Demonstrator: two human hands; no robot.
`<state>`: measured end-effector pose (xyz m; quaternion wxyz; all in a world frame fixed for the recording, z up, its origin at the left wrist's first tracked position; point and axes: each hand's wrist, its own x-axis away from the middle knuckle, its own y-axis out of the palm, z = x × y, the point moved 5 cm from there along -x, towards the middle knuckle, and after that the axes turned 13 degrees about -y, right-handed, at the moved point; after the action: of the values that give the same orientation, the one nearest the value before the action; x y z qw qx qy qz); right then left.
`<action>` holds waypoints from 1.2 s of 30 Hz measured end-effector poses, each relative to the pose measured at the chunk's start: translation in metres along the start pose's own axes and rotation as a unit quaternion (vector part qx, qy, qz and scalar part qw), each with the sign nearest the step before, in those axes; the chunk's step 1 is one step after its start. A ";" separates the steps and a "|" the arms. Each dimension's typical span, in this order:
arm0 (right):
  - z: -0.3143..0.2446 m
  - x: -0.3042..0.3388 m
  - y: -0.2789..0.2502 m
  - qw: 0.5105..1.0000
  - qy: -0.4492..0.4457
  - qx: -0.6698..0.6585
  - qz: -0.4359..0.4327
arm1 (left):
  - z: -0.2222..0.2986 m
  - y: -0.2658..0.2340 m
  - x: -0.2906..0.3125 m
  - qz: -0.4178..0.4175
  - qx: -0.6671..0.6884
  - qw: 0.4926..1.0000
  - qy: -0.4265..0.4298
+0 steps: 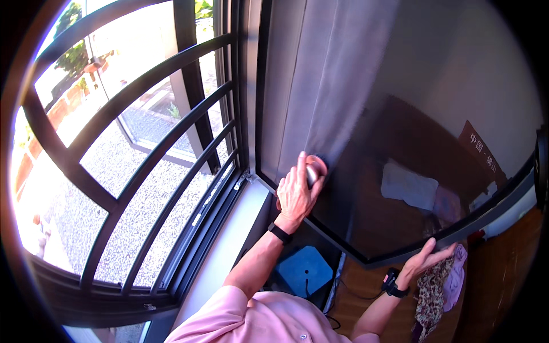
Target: The person cleans a window screen by scrubbing it with a brush and wiping it with a cloth.
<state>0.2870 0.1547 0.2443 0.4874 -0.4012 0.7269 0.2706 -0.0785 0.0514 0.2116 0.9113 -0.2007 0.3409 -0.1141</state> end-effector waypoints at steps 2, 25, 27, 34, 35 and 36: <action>0.001 -0.019 0.000 0.999 -0.041 -0.013 0.020 | 0.006 -0.006 -0.003 -0.002 -0.013 1.000 0.024; 0.013 -0.009 0.002 0.995 -0.027 -0.092 -0.019 | 0.035 -0.034 -0.035 0.096 -0.043 0.994 -0.015; 0.007 -0.010 0.004 0.994 -0.043 -0.102 -0.006 | 0.006 0.001 -0.016 0.077 -0.020 0.996 -0.034; 0.014 -0.011 0.004 0.993 -0.020 -0.116 -0.004 | -0.066 0.011 0.083 -0.093 -0.075 0.982 -0.146; 0.016 -0.011 0.002 0.992 -0.021 -0.121 -0.001 | -0.052 0.011 0.074 -0.094 -0.071 0.982 -0.151; 0.014 -0.009 0.002 0.994 -0.016 -0.104 -0.008 | -0.037 -0.001 0.059 -0.039 -0.052 0.988 -0.143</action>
<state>0.2943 0.1698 0.2469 0.4565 -0.4509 0.6839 0.3472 -0.0592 0.0195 0.1525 0.9339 -0.2752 0.2043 -0.1019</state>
